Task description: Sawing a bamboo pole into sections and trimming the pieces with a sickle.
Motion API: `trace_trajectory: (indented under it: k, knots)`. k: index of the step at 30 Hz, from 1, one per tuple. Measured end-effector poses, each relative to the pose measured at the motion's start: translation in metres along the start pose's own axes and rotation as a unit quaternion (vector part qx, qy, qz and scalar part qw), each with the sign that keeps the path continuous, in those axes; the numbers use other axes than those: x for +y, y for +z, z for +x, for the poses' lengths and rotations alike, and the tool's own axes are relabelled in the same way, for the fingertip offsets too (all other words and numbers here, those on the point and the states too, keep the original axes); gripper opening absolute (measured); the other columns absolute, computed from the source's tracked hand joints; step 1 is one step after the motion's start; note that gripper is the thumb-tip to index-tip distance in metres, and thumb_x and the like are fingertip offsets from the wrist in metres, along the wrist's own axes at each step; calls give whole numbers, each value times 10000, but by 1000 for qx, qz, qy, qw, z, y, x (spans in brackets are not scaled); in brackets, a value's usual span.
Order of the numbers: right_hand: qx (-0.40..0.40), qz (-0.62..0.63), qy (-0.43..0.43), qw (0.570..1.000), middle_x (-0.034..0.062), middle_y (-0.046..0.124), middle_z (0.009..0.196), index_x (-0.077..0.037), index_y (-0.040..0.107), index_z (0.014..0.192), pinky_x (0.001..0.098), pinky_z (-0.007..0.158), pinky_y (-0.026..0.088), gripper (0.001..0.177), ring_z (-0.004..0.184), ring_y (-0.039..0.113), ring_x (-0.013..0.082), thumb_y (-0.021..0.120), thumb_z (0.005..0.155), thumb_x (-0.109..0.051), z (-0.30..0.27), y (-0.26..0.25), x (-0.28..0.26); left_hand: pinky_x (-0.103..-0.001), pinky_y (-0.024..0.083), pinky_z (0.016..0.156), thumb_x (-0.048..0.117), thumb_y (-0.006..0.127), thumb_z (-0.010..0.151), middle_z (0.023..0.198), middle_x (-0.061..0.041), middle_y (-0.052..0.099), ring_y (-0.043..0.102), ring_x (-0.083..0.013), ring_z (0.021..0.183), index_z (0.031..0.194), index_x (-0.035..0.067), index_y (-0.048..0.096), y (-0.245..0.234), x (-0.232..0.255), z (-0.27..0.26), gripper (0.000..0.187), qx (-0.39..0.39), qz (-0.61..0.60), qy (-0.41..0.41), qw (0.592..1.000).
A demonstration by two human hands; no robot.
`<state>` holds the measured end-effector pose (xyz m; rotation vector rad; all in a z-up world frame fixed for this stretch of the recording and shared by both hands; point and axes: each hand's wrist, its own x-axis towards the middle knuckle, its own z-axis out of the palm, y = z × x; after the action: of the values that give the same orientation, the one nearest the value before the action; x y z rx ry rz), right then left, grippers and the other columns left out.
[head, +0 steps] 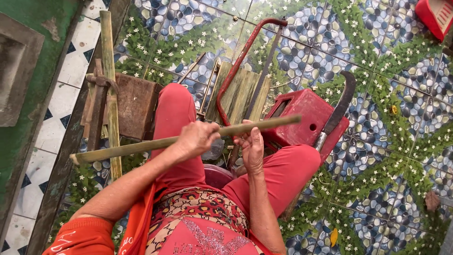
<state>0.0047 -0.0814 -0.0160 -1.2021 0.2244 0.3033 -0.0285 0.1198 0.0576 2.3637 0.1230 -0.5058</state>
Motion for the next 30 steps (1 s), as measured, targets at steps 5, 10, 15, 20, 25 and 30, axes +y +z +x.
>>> trace_trajectory:
  k: [5, 10, 15, 20, 25, 30]
  knots:
    - [1, 89, 56, 994, 170, 670, 891, 21, 626, 1052, 264, 513, 637, 349, 697, 729, 226, 575, 1027, -324, 7, -34, 15, -572, 564, 833, 357, 560, 980, 879, -132, 752, 726, -395, 929, 1046, 193, 656, 25, 2, -8, 201, -36, -53, 18, 998]
    - [122, 75, 47, 988, 88, 671, 826, -41, 657, 1047, 236, 443, 617, 336, 641, 687, 133, 645, 981, -370, 19, -82, 12, -582, 545, 824, 335, 582, 965, 871, -179, 737, 706, -439, 939, 1049, 159, 657, 17, -11, -36, 209, -56, -71, -11, 996]
    - [166, 43, 27, 985, 65, 657, 784, -86, 669, 1012, 208, 424, 596, 306, 608, 665, 108, 652, 970, -389, 13, -101, -28, -560, 550, 811, 298, 617, 942, 880, -158, 727, 703, -424, 920, 1012, 144, 650, 20, -17, -51, 173, -4, -85, 30, 996]
    - [217, 12, -17, 976, -12, 628, 772, -201, 670, 970, 158, 441, 513, 337, 658, 642, 54, 610, 968, -533, 10, -145, -72, -446, 531, 873, 174, 723, 856, 901, -107, 678, 647, -343, 941, 976, 144, 709, -20, -68, -44, 124, 186, -54, 130, 972]
    - [265, 30, -72, 961, -15, 605, 813, -204, 630, 998, 151, 529, 419, 351, 723, 580, 60, 569, 995, -550, -10, -189, -96, -365, 542, 828, 137, 730, 922, 904, -31, 672, 676, -243, 887, 1008, 202, 729, -49, -236, -43, 108, 405, -25, -20, 914]
    - [294, 29, -71, 953, 1, 611, 804, -190, 628, 1010, 159, 532, 434, 370, 698, 573, 72, 570, 1003, -556, -30, -172, -90, -429, 524, 814, 56, 665, 954, 884, -92, 656, 665, -325, 876, 1020, 135, 716, -42, -169, -65, 115, 394, -28, -12, 918]
